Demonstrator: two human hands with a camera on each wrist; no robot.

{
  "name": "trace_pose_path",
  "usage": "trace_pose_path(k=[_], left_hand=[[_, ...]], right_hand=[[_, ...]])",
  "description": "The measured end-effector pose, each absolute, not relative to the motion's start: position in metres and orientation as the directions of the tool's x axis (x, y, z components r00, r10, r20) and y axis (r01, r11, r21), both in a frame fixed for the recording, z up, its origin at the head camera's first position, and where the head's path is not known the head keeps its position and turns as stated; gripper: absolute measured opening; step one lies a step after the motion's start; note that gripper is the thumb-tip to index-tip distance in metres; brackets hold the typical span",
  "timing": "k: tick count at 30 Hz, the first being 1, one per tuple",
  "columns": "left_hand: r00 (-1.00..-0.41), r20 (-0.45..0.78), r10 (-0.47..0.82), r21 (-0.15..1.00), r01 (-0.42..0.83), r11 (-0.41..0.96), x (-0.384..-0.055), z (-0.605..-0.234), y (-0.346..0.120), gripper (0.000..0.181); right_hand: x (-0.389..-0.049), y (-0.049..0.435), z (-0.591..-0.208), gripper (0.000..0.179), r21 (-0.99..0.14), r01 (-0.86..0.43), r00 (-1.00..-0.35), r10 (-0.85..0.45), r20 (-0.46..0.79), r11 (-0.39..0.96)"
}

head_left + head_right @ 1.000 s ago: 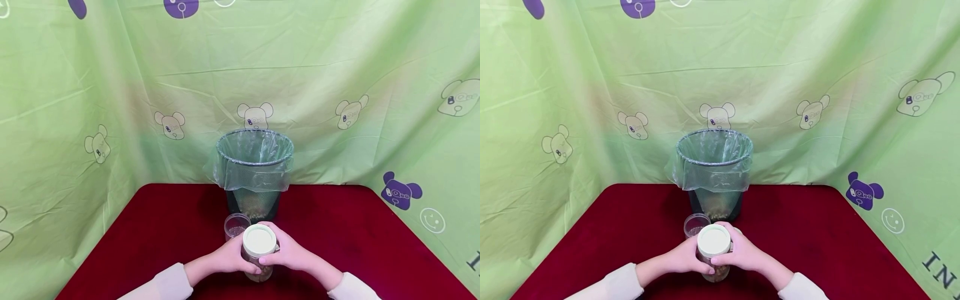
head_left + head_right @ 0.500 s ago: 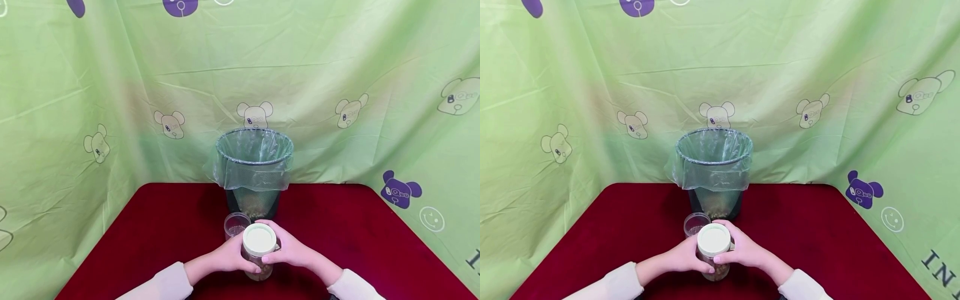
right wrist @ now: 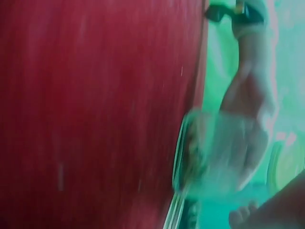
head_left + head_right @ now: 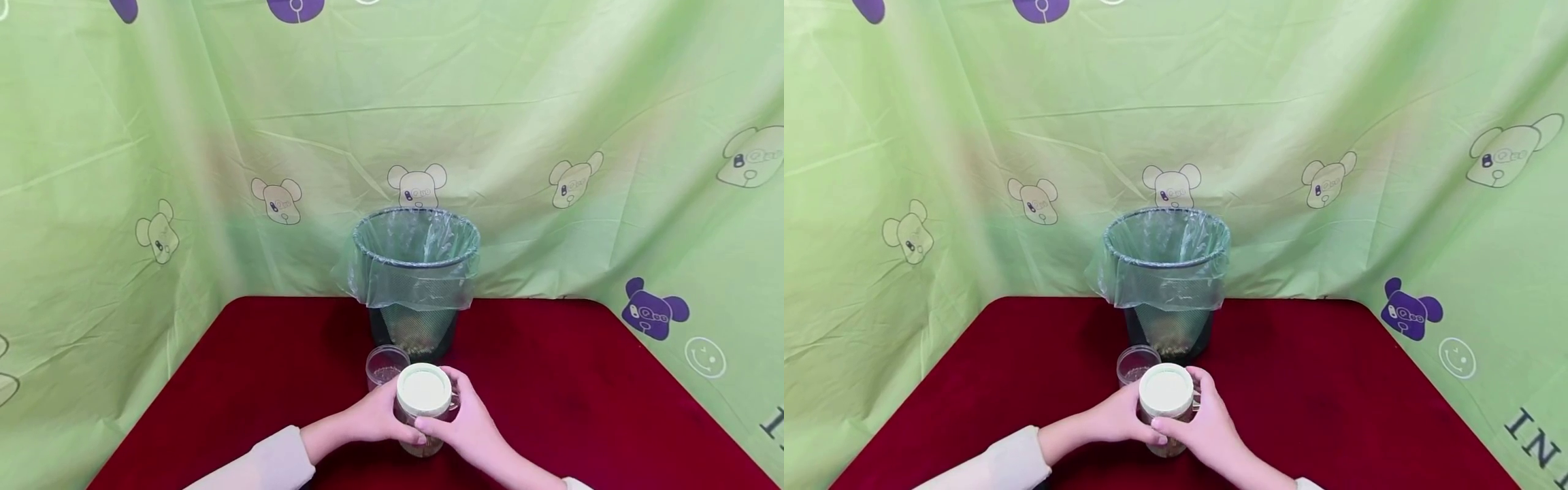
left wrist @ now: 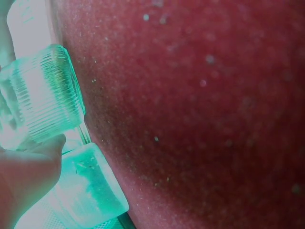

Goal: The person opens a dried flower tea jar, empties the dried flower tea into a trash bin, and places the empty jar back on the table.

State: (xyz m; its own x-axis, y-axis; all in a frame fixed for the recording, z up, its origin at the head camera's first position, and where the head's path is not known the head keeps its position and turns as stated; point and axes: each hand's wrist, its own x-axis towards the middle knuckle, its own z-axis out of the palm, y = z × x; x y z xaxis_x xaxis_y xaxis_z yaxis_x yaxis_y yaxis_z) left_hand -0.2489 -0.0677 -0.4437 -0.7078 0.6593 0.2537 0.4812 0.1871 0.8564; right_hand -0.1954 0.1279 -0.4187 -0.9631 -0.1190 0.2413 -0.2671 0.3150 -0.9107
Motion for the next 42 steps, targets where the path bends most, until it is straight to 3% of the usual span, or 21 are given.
trace_pose_path(k=[7,15,24,32,42], left_hand=[[-0.697,0.278,0.661,0.850,0.499,0.170,-0.250,-0.443,-0.067,0.083],[-0.693,0.257,0.673,0.874,0.464,0.145,-0.248,-0.442,-0.067,0.081],[-0.693,0.267,0.670,0.866,0.477,0.149,-0.247,-0.441,-0.067,0.080],[-0.706,0.250,0.663,0.870,0.464,0.166,-0.246,-0.441,-0.067,0.080],[-0.710,0.242,0.661,0.865,0.467,0.184,-0.247,-0.442,-0.068,0.082]], right_hand=[[-0.185,0.112,-0.421,0.087,-0.917,-0.221,-0.973,-0.013,0.230,0.331],[-0.185,0.110,-0.424,0.083,-0.917,-0.253,-0.965,-0.010,0.262,0.308],[-0.192,0.115,-0.427,0.081,-0.874,-0.250,-0.963,-0.015,0.268,0.417],[-0.204,0.129,-0.425,0.073,-0.849,-0.346,-0.938,-0.156,0.310,0.399],[-0.230,0.152,-0.424,0.065,-0.785,-0.537,-0.801,-0.478,0.359,0.310]])
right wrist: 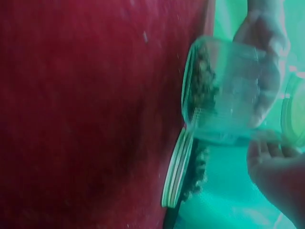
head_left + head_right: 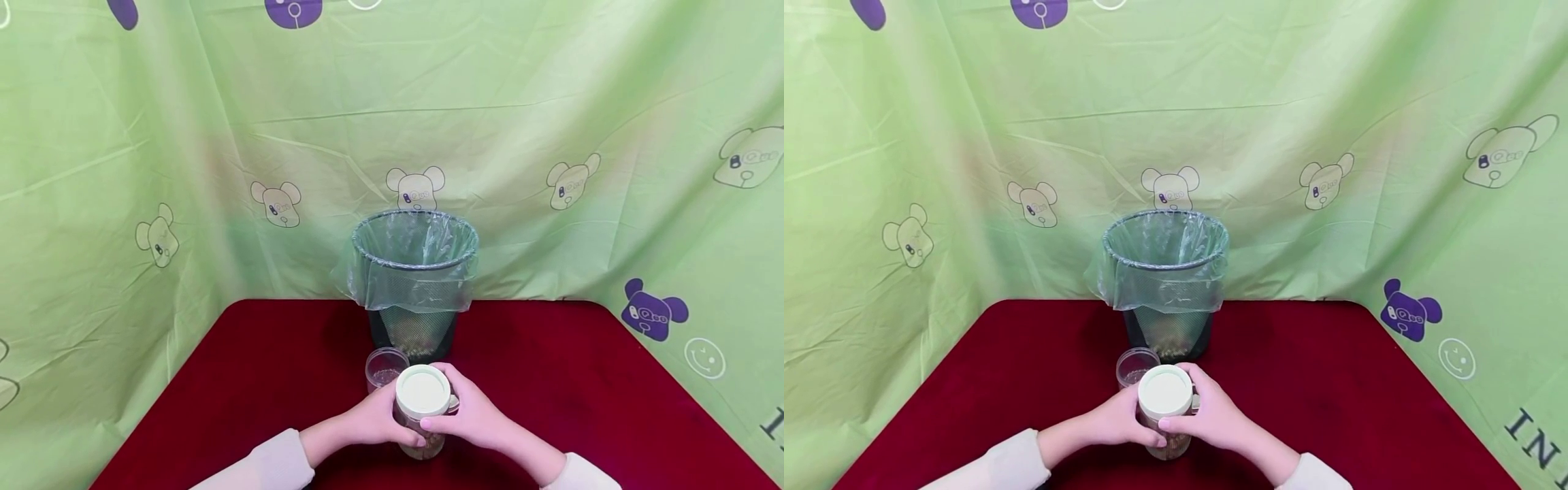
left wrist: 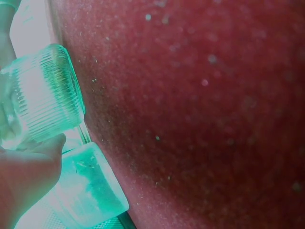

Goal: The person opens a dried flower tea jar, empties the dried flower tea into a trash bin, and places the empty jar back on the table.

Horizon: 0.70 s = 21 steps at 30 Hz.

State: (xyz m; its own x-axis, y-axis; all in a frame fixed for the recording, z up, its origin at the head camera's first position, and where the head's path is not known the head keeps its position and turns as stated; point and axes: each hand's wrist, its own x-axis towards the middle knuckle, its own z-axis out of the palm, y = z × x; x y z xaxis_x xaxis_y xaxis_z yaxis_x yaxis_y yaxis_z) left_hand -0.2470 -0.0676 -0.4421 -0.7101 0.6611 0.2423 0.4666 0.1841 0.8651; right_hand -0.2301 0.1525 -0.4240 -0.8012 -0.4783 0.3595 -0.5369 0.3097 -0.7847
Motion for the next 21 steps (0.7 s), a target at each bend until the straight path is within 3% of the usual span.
trace_pose_path(k=[7,12,17,21], left_hand=[[-0.708,0.247,0.661,0.859,0.476,0.189,-0.247,-0.442,-0.068,0.083],[-0.711,0.252,0.657,0.852,0.485,0.199,-0.246,-0.442,-0.068,0.084],[-0.710,0.250,0.658,0.854,0.482,0.195,-0.247,-0.442,-0.067,0.085],[-0.710,0.244,0.661,0.858,0.475,0.194,-0.247,-0.442,-0.067,0.084]], right_hand=[[-0.242,0.158,-0.422,0.065,-0.806,-0.565,-0.710,-0.601,0.366,0.177],[-0.246,0.160,-0.420,0.064,-0.810,-0.567,-0.683,-0.635,0.362,0.147],[-0.245,0.160,-0.420,0.065,-0.814,-0.563,-0.683,-0.637,0.358,0.146],[-0.236,0.159,-0.419,0.069,-0.806,-0.558,-0.727,-0.586,0.359,0.197]])
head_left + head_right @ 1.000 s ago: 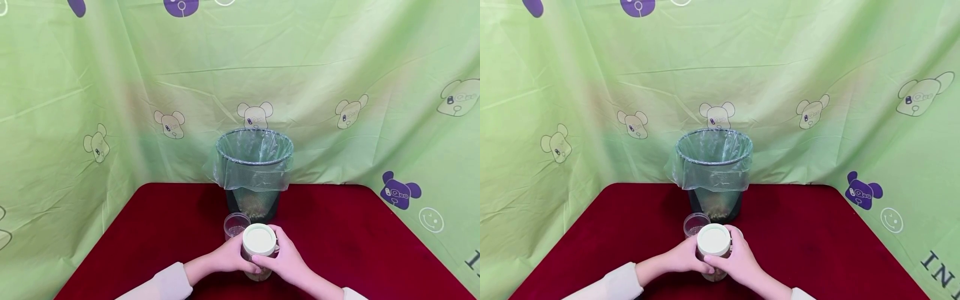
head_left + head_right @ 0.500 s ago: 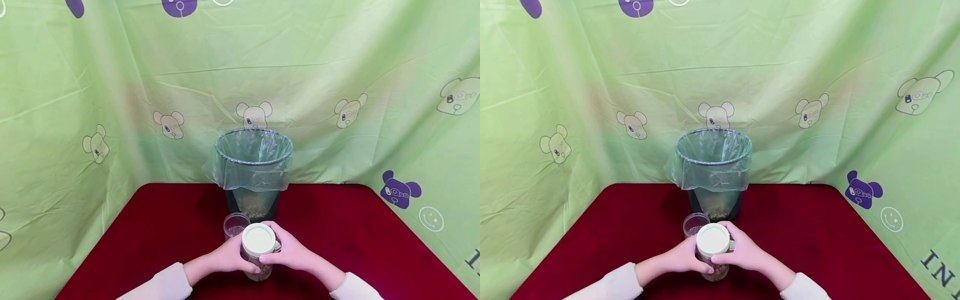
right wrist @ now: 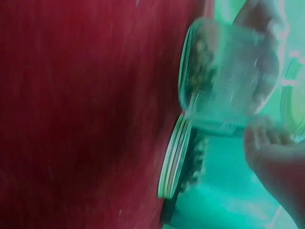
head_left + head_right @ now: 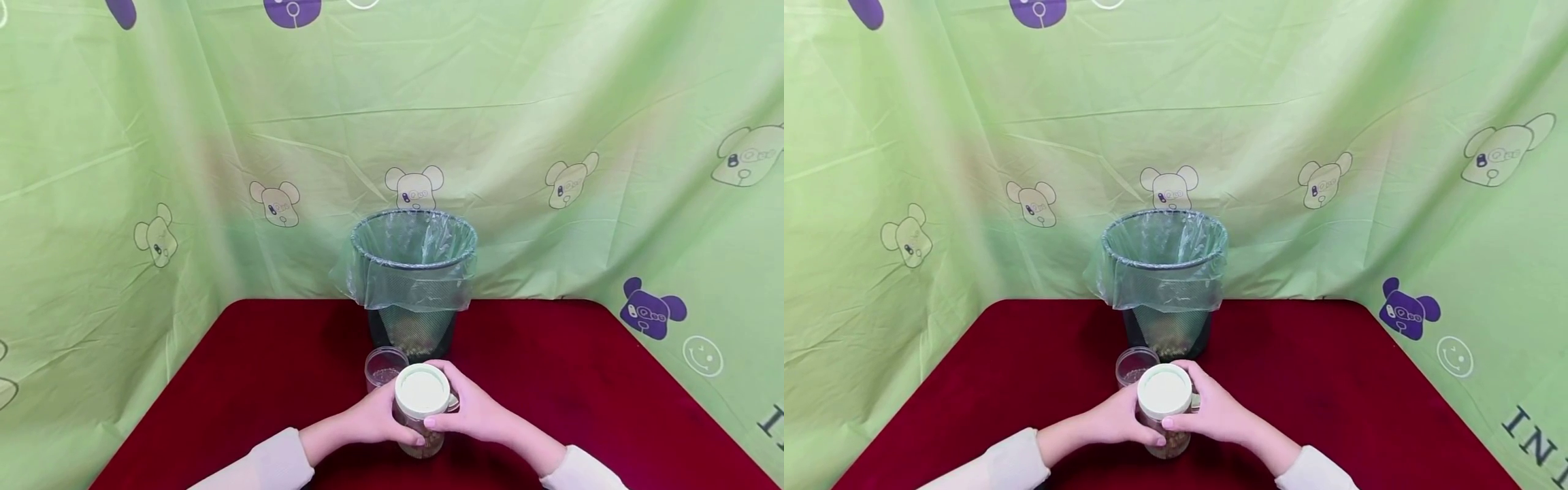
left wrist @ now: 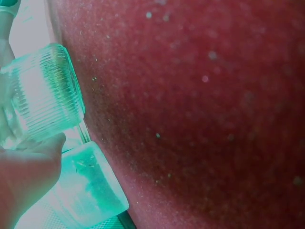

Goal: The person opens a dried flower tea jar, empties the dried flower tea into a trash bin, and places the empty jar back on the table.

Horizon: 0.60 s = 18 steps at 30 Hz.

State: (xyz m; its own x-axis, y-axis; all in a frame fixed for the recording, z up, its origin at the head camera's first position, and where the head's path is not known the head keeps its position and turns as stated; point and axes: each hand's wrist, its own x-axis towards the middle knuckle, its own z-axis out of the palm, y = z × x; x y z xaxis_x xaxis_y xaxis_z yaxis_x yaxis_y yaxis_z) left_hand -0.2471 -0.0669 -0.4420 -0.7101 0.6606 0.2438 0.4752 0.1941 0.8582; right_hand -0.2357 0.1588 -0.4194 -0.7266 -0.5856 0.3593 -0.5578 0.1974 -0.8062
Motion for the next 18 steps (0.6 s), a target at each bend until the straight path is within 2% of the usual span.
trace_pose_path(k=[4,10,13,18], left_hand=[[-0.708,0.241,0.664,0.864,0.468,0.185,-0.247,-0.442,-0.067,0.082],[-0.696,0.253,0.672,0.869,0.468,0.158,-0.248,-0.442,-0.067,0.082],[-0.696,0.260,0.670,0.864,0.477,0.160,-0.248,-0.442,-0.067,0.083],[-0.696,0.265,0.667,0.860,0.483,0.163,-0.249,-0.442,-0.067,0.083]], right_hand=[[-0.221,0.151,-0.418,0.075,-0.809,-0.517,-0.808,-0.471,0.353,0.281],[-0.198,0.131,-0.418,0.080,-0.854,-0.356,-0.934,-0.183,0.308,0.380],[-0.190,0.124,-0.418,0.086,-0.866,-0.287,-0.957,-0.079,0.280,0.409],[-0.184,0.116,-0.419,0.088,-0.855,-0.248,-0.962,-0.012,0.272,0.456]])
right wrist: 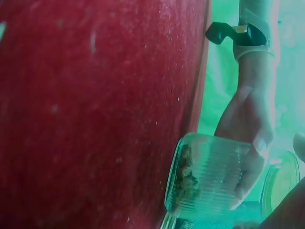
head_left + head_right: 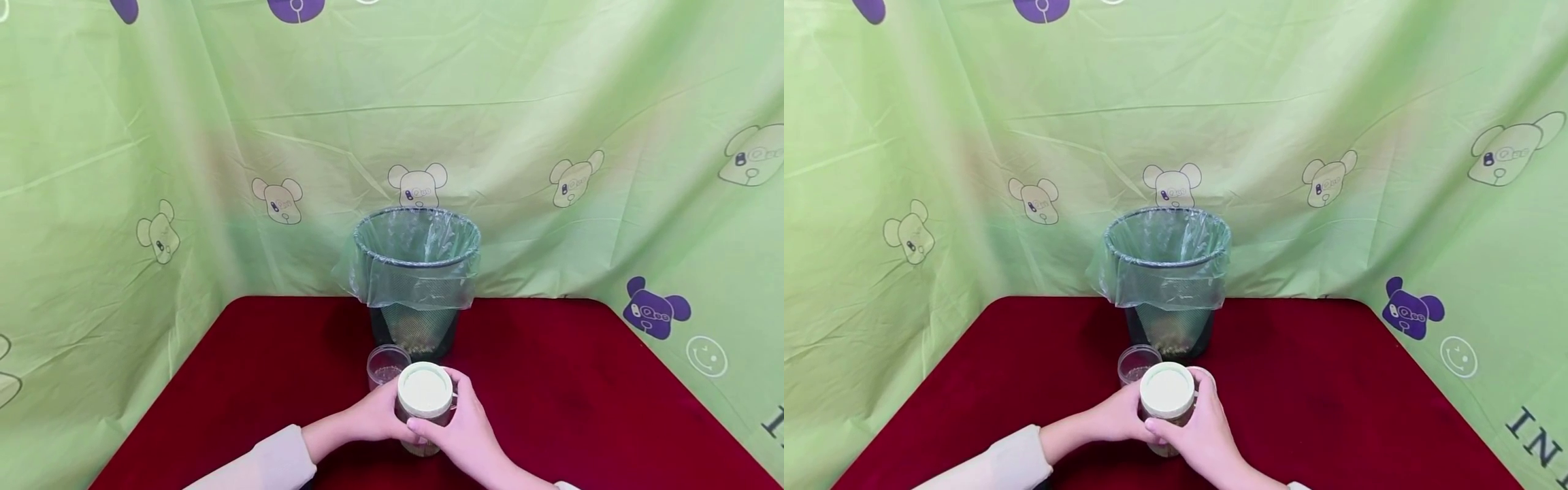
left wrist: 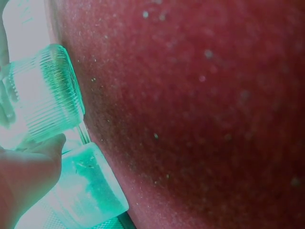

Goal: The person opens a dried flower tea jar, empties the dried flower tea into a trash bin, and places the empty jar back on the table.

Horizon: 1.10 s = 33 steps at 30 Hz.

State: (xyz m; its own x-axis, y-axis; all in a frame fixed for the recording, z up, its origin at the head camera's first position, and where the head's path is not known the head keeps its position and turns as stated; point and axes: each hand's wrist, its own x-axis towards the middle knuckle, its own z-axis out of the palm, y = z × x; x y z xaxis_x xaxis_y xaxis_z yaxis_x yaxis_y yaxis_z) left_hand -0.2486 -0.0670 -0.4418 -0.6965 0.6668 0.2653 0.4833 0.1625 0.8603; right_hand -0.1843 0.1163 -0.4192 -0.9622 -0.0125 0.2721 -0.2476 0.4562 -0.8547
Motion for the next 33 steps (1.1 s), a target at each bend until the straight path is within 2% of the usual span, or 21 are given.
trace_pose_path(k=[11,15,19,27,33], left_hand=[[-0.691,0.258,0.675,0.862,0.480,0.162,-0.248,-0.442,-0.066,0.082],[-0.699,0.248,0.670,0.867,0.469,0.168,-0.247,-0.442,-0.067,0.081],[-0.713,0.237,0.660,0.865,0.464,0.190,-0.248,-0.443,-0.067,0.082],[-0.724,0.228,0.651,0.858,0.466,0.218,-0.247,-0.444,-0.066,0.085],[-0.723,0.230,0.651,0.855,0.470,0.220,-0.248,-0.444,-0.066,0.086]], right_hand=[[-0.188,0.116,-0.423,0.080,-0.863,-0.254,-0.961,-0.014,0.276,0.436],[-0.194,0.122,-0.425,0.076,-0.865,-0.298,-0.952,-0.066,0.297,0.404],[-0.203,0.132,-0.426,0.073,-0.847,-0.376,-0.926,-0.173,0.335,0.376],[-0.226,0.153,-0.423,0.067,-0.789,-0.537,-0.803,-0.465,0.372,0.297],[-0.243,0.163,-0.419,0.065,-0.808,-0.567,-0.695,-0.621,0.363,0.161]])
